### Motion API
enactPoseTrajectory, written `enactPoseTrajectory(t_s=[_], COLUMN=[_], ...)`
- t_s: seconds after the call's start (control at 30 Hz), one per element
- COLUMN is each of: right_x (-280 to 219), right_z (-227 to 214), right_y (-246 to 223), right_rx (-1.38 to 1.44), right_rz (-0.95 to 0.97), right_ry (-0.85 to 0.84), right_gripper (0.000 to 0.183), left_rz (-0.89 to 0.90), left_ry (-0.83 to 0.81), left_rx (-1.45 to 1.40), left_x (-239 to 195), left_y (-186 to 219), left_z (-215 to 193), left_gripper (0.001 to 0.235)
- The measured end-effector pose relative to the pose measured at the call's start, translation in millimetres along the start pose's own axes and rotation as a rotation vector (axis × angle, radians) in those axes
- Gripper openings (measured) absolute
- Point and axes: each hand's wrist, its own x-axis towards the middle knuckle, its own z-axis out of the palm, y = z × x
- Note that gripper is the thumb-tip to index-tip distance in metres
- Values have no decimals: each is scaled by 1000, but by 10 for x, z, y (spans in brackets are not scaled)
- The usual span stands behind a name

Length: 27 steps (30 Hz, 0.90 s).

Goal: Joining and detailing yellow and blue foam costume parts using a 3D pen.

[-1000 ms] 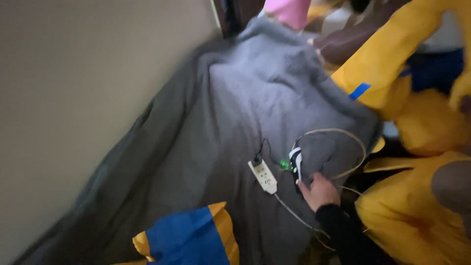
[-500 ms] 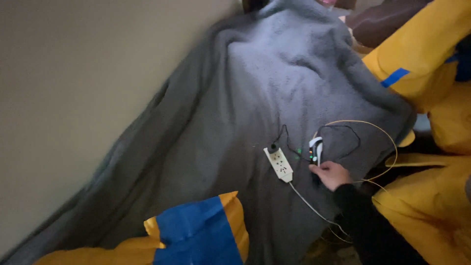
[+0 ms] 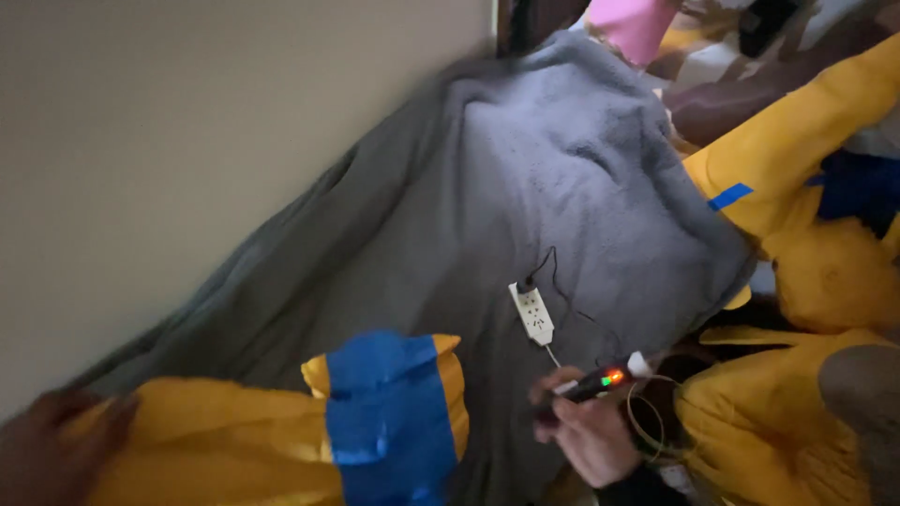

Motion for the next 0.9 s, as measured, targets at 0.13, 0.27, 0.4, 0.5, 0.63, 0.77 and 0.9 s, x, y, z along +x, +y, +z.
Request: enactPoseTrajectory(t_s=[0.13, 0.27, 0.4, 0.5, 0.63, 0.77, 0.9], right_x=[158, 312, 332, 297, 294, 223, 232], right_z=[587, 882, 1015, 1127, 1028, 1064, 1002], right_y=[243, 449, 542, 520, 653, 594, 624], right_rx=[-80, -227, -367, -407, -360, -339, -442], right_rz=[-174, -219, -318, -365, -352, -329, -319], right_ry=[-154, -174, -221, -237, -183, -162, -169], right_gripper=[26, 22, 21, 20, 21, 23, 26], left_rz=[-50, -88, -92, -87, -42, -36, -86], left_ry=[-20, -66, -106, -129, -158, -147, -197], left_rx=[-29, 36, 7, -51, -98, -129, -123], left_x=[-977, -1432, -1598, -1588, -1654, -1726, -1654], left_y=[911, 1318, 1442, 1428, 1393, 1489, 1451], left_z=[-528, -1132, -1319, -1361, -1425, -1564, -1479], left_gripper=[76, 80, 82, 81, 79, 76, 78])
